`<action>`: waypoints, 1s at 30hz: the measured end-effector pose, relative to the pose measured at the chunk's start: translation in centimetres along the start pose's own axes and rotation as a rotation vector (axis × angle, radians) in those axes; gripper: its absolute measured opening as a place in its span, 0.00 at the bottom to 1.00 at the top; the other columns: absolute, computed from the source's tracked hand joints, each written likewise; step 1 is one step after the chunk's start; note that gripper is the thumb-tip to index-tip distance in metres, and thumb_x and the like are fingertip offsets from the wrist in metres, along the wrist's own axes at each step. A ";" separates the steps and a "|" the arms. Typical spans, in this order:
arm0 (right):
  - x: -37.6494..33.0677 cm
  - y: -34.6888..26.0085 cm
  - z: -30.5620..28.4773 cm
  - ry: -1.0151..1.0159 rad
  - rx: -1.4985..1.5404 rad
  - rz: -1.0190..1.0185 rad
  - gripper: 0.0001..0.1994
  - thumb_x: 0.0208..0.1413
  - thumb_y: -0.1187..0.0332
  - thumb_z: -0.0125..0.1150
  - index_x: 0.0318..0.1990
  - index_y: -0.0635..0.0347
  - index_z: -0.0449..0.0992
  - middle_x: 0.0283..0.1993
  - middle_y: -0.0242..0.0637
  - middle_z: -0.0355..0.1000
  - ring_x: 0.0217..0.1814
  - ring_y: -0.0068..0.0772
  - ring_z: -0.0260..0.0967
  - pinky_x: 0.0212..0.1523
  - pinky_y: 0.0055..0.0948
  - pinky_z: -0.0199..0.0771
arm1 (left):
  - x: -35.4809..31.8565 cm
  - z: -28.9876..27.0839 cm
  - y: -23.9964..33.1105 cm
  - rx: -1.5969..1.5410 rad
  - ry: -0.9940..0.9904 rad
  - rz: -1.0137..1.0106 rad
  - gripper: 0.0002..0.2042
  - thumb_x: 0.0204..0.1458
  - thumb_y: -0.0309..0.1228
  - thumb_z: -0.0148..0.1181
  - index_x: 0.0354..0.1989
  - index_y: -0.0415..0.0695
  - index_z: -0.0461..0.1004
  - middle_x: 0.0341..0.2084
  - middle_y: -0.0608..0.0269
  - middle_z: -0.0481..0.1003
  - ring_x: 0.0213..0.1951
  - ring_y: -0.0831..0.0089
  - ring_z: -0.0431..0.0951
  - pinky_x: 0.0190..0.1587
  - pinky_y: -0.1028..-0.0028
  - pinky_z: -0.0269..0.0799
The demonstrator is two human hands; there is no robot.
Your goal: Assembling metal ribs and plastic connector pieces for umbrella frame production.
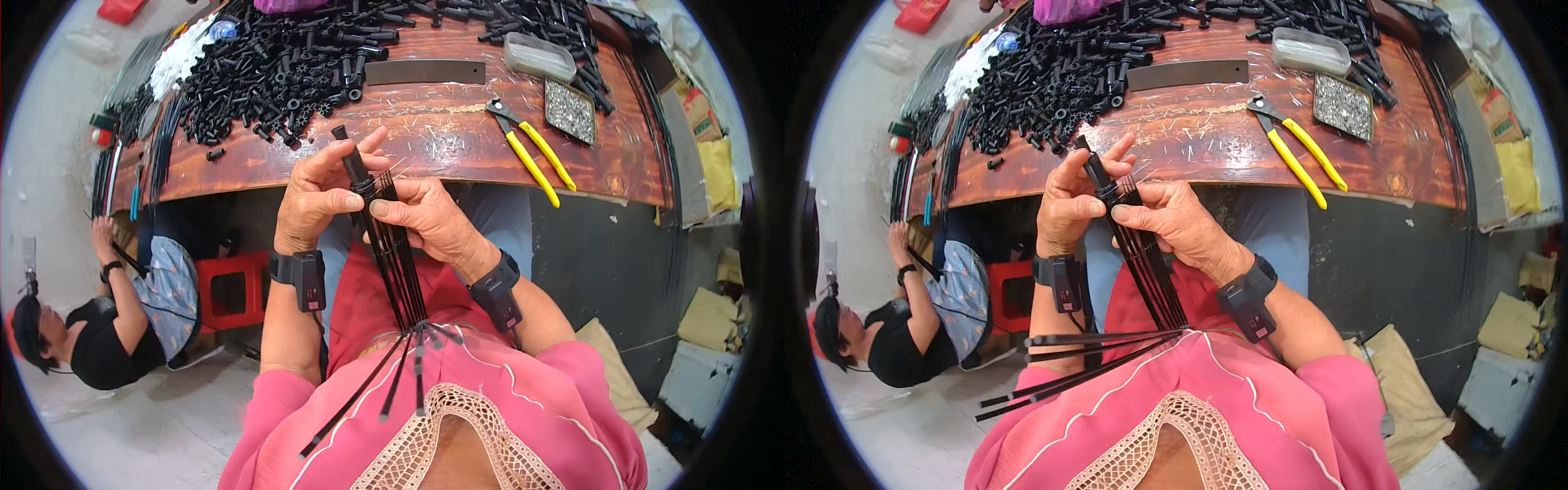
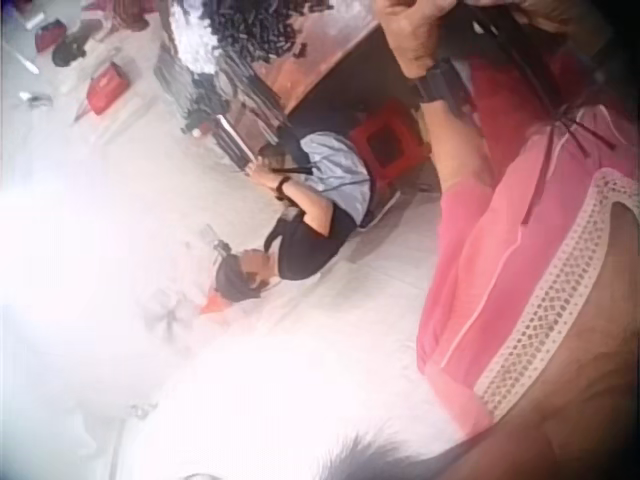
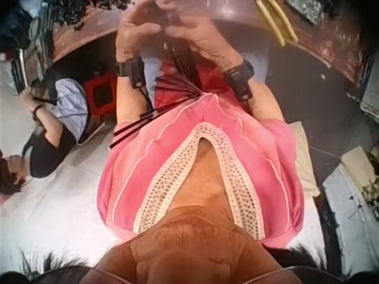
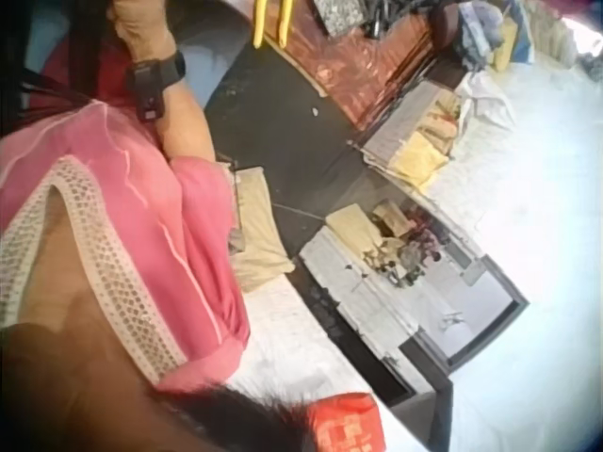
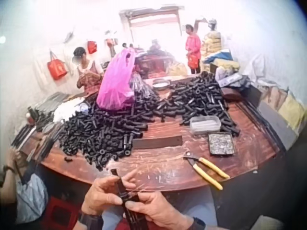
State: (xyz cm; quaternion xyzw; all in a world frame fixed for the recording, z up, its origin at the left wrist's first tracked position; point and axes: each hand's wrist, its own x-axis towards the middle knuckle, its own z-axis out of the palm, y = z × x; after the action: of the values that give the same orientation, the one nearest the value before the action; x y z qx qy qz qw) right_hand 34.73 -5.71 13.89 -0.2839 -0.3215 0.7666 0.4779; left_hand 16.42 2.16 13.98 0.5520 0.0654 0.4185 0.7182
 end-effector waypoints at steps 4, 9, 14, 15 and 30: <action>0.2 -0.4 -0.5 -0.054 -0.039 0.011 0.12 0.55 0.63 0.65 0.43 0.59 0.78 0.27 0.32 0.77 0.17 0.10 0.64 0.13 0.13 0.49 | 0.7 0.0 -0.8 -0.072 -0.048 0.050 0.37 0.38 0.14 0.65 0.60 0.60 0.70 0.48 0.46 0.76 0.69 0.49 0.52 0.67 0.49 0.52; 2.0 -0.7 -1.1 -0.119 0.005 -0.029 0.12 0.55 0.64 0.66 0.43 0.60 0.79 0.27 0.30 0.76 0.18 0.11 0.64 0.13 0.13 0.51 | 2.0 -1.0 -1.0 -0.088 -0.119 0.072 0.38 0.40 0.16 0.64 0.61 0.66 0.68 0.50 0.46 0.75 0.69 0.46 0.51 0.68 0.46 0.45; 1.2 -2.1 -0.7 -0.078 -0.072 -0.054 0.09 0.56 0.65 0.65 0.39 0.61 0.80 0.28 0.28 0.76 0.29 0.17 0.71 0.30 0.21 0.71 | 1.4 1.3 0.6 0.051 0.098 -0.016 0.34 0.44 0.19 0.64 0.62 0.58 0.68 0.51 0.45 0.74 0.65 0.46 0.59 0.65 0.51 0.56; 0.9 -2.4 -0.2 -0.027 -0.105 -0.075 0.09 0.56 0.65 0.64 0.37 0.60 0.80 0.28 0.28 0.76 0.28 0.17 0.71 0.29 0.21 0.71 | 1.0 2.0 1.1 0.147 0.199 -0.038 0.32 0.45 0.21 0.63 0.63 0.54 0.66 0.53 0.44 0.72 0.65 0.45 0.60 0.64 0.49 0.58; 0.5 -0.4 -1.4 0.051 -0.062 -0.255 0.13 0.57 0.64 0.64 0.47 0.59 0.79 0.30 0.25 0.75 0.23 0.09 0.63 0.17 0.13 0.55 | -1.7 15.0 5.8 0.311 0.156 -0.165 0.29 0.42 0.23 0.69 0.56 0.37 0.67 0.33 0.45 0.78 0.43 0.47 0.80 0.58 0.54 0.67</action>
State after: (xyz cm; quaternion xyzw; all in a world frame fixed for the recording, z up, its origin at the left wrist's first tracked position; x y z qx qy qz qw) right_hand 35.80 -4.83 13.30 -0.2746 -0.3664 0.6819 0.5704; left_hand 20.58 -9.80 24.00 0.6152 0.2297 0.3847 0.6487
